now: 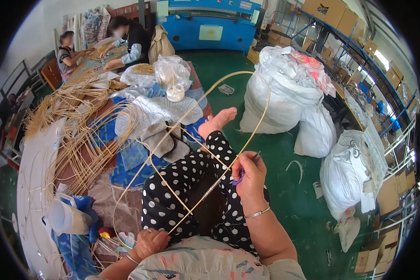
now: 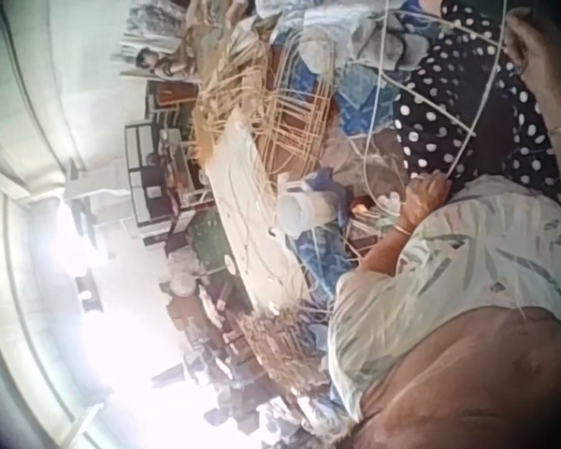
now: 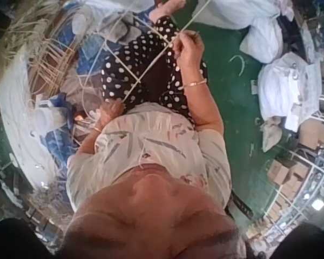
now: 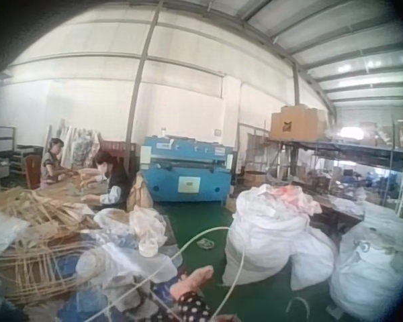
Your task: The person sits on the floor in a workshop and weaves thin bamboo strips into a basket frame. They use a small tool to thread the strips through the structure and tie them with string. The person occasionally picks up new strips from a pile on the table and continues the weaving process.
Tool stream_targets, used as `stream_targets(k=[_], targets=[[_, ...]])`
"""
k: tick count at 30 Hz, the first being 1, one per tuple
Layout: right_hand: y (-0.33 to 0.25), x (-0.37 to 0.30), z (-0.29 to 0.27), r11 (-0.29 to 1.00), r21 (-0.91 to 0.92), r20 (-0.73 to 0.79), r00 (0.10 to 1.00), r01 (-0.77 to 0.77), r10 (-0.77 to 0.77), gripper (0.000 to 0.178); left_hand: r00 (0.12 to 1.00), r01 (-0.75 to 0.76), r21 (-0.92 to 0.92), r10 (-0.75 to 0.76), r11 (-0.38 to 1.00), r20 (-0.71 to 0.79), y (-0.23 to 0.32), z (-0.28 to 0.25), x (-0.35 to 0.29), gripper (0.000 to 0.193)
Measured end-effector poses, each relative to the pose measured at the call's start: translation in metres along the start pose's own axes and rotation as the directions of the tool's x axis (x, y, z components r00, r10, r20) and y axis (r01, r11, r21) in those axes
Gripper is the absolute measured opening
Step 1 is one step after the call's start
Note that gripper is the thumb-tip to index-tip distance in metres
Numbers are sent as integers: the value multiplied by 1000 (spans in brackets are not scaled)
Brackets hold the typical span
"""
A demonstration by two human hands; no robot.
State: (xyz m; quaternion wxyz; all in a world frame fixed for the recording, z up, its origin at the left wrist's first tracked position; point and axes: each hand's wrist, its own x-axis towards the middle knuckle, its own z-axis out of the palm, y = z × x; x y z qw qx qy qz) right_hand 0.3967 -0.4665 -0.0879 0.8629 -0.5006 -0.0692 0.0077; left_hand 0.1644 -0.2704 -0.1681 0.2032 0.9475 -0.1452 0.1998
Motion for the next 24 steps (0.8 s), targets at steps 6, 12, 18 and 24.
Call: stream_targets(k=[6, 12, 18, 24], targets=[[8, -1, -17, 988, 92, -14, 992, -126, 128, 11, 1000, -24, -11, 25, 1000, 8, -1, 7, 0, 20], [19, -2, -32, 974, 94, -61, 975, -205, 211, 12, 999, -34, -40, 34, 999, -2, -4, 10, 3, 18], [21, -1, -30, 957, -36, -26, 958, -287, 287, 9, 997, -33, -54, 37, 998, 67, -7, 13, 8, 16], [33, 10, -39, 950, -6, 32, 950, -312, 312, 11, 984, -20, -85, 34, 996, 174, -11, 15, 20, 15]])
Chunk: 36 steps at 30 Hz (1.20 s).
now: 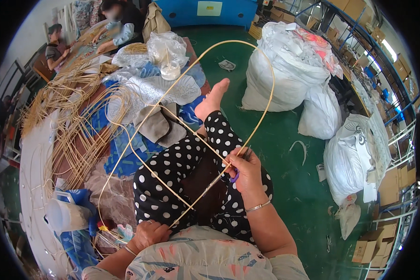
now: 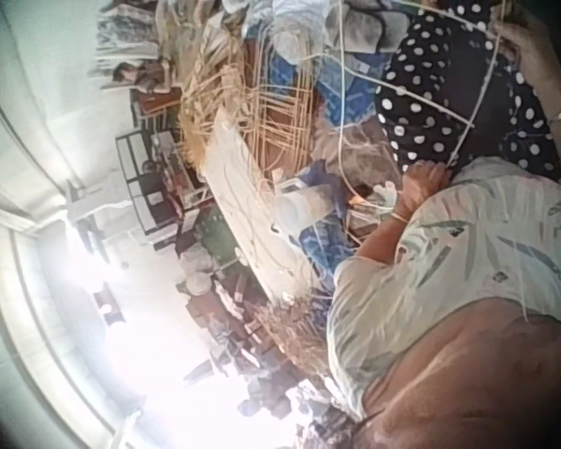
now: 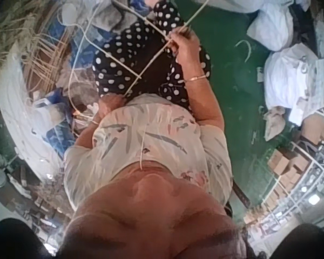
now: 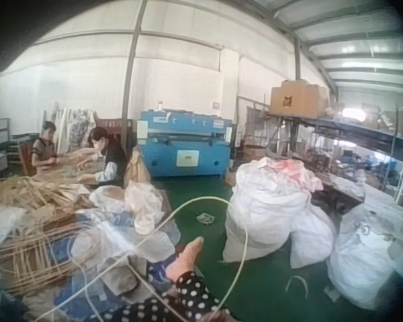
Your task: The person sits on the floor in a workshop and weaves thin bamboo strips into a basket frame. They use a small tool to thread the strips through the structure and tie them with string. The person occasionally picks up new strips from a pile on the table and continues the weaving process.
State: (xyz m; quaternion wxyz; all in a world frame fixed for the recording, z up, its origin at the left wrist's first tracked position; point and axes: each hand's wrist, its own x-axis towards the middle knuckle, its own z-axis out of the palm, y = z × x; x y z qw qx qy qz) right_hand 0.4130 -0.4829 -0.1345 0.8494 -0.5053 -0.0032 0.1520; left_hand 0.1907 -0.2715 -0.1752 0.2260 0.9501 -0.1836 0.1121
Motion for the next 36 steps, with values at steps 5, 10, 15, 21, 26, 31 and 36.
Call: stream_targets(k=[5, 10, 15, 21, 26, 31, 36], targets=[[5, 4, -1, 1000, -3, -101, 994, -31, 31, 11, 1000, -5, -2, 5, 1000, -11, -9, 8, -5, 14], [13, 10, -17, 1000, 18, -74, 997, 8, -6, 10, 1000, 14, -27, -15, 1000, -13, -14, 11, -1, 12], [15, 11, -21, 1000, 12, -45, 999, 17, -17, 13, 999, 26, -15, -27, 1000, -37, -16, 15, -4, 13], [19, 12, -22, 1000, 6, -84, 996, -10, 10, 14, 1000, 16, -7, -16, 1000, -14, -20, 21, -10, 15], [17, 10, -15, 993, -105, -119, 992, -56, 43, 14, 1000, 12, -11, -12, 1000, -27, -19, 17, -6, 16], [21, 10, -20, 979, -184, -100, 993, -83, 65, 12, 999, 34, -44, -35, 998, -40, -18, 18, -6, 15], [18, 7, -10, 942, -295, -148, 981, -163, 123, 8, 996, 51, -65, -55, 997, -66, -17, 17, -5, 15]])
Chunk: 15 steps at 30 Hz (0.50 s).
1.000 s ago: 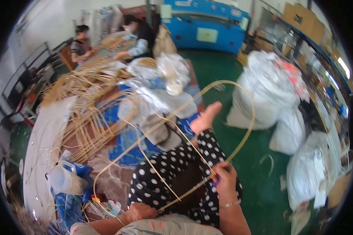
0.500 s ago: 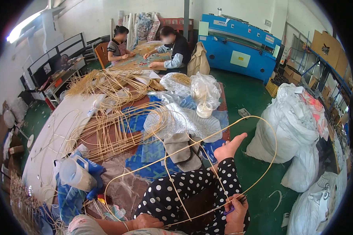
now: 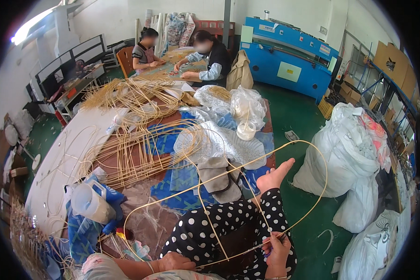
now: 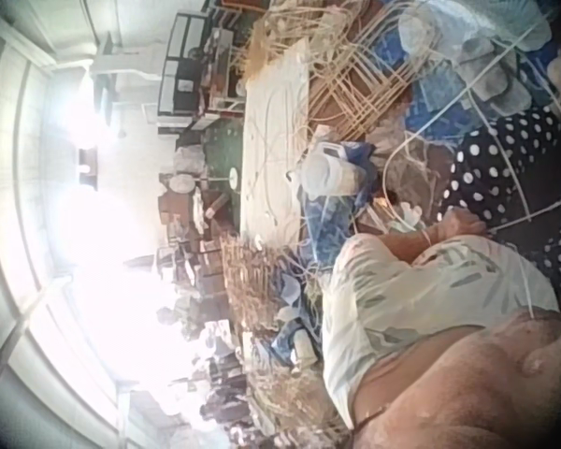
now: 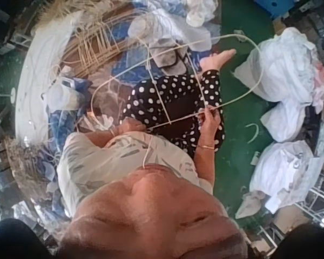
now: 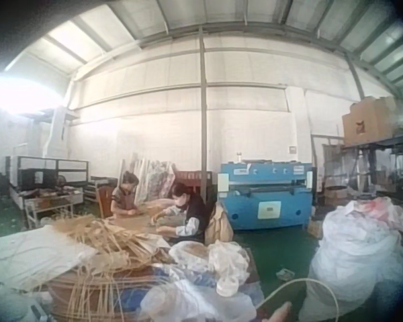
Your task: The person sits on the floor in a workshop and weaves thin bamboo strips into a basket frame. They use a small tool to thread the strips through the structure and tie them with string. The person occasionally picks up new strips from a pile on the table and continues the weaving process.
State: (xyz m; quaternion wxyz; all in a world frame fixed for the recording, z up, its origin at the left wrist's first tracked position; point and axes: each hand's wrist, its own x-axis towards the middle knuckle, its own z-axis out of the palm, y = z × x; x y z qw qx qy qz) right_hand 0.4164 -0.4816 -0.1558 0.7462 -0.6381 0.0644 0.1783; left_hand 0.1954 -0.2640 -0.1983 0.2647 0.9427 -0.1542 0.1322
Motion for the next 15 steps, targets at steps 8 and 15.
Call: stream_targets(k=[8, 15], targets=[[8, 0, -2, 997, 18, 29, 996, 79, -79, 8, 1000, 11, 42, -11, 999, 8, 1, -1, -3, 16], [5, -8, -8, 976, 183, 20, 992, 118, -124, 11, 1000, -26, 38, 25, 999, 12, 0, -2, 7, 21]])
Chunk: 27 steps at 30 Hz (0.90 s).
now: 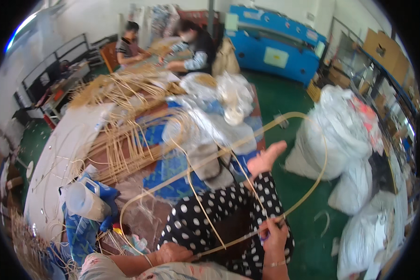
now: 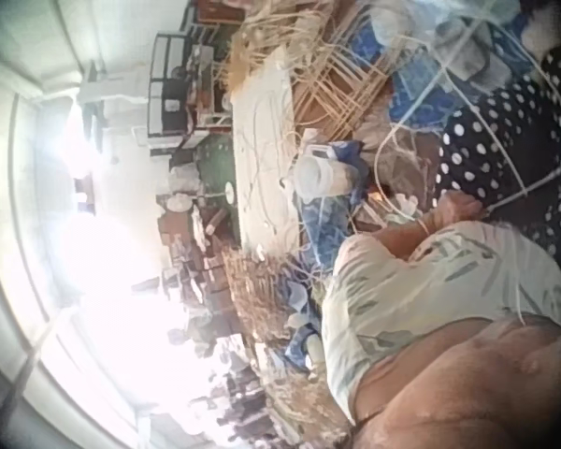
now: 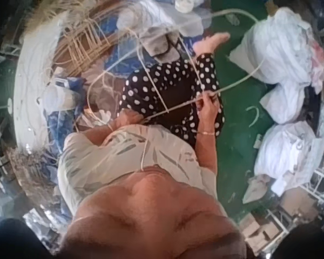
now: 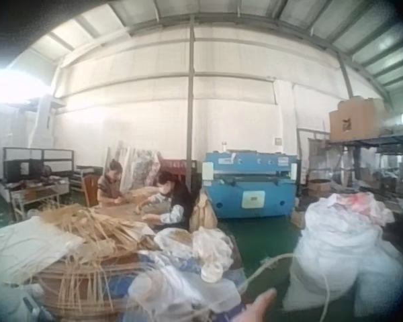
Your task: The person sits on the floor in a workshop and weaves thin bamboo strips into a basket frame. They use a small tool to thread the strips through the structure and tie them with string. The person occasionally picks up new strips from a pile on the table and continues the weaving process.
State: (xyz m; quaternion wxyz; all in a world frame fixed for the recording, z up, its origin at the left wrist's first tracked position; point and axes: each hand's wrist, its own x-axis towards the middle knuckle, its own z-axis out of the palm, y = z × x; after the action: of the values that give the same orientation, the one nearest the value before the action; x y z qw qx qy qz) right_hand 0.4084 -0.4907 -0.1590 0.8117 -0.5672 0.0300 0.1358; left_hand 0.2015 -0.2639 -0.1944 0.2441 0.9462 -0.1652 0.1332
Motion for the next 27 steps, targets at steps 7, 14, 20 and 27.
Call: stream_targets(k=[7, 14, 20, 27], targets=[[-19, -11, 5, 993, 95, 29, 997, 72, -75, 13, 993, 120, -19, -120, 993, -8, 18, -25, 15, 13], [-65, -18, 17, 942, 190, 4, 960, 275, -281, 11, 994, 41, 57, -35, 998, -106, 24, -73, 69, 25], [-94, -34, 36, 909, 134, 73, 911, 395, -407, 10, 938, -274, 274, 319, 922, -134, 63, -120, 148, 31], [-108, -54, 50, 886, 91, 166, 870, 454, -464, 10, 892, -436, 161, 400, 886, 212, 79, -125, 169, 20]])
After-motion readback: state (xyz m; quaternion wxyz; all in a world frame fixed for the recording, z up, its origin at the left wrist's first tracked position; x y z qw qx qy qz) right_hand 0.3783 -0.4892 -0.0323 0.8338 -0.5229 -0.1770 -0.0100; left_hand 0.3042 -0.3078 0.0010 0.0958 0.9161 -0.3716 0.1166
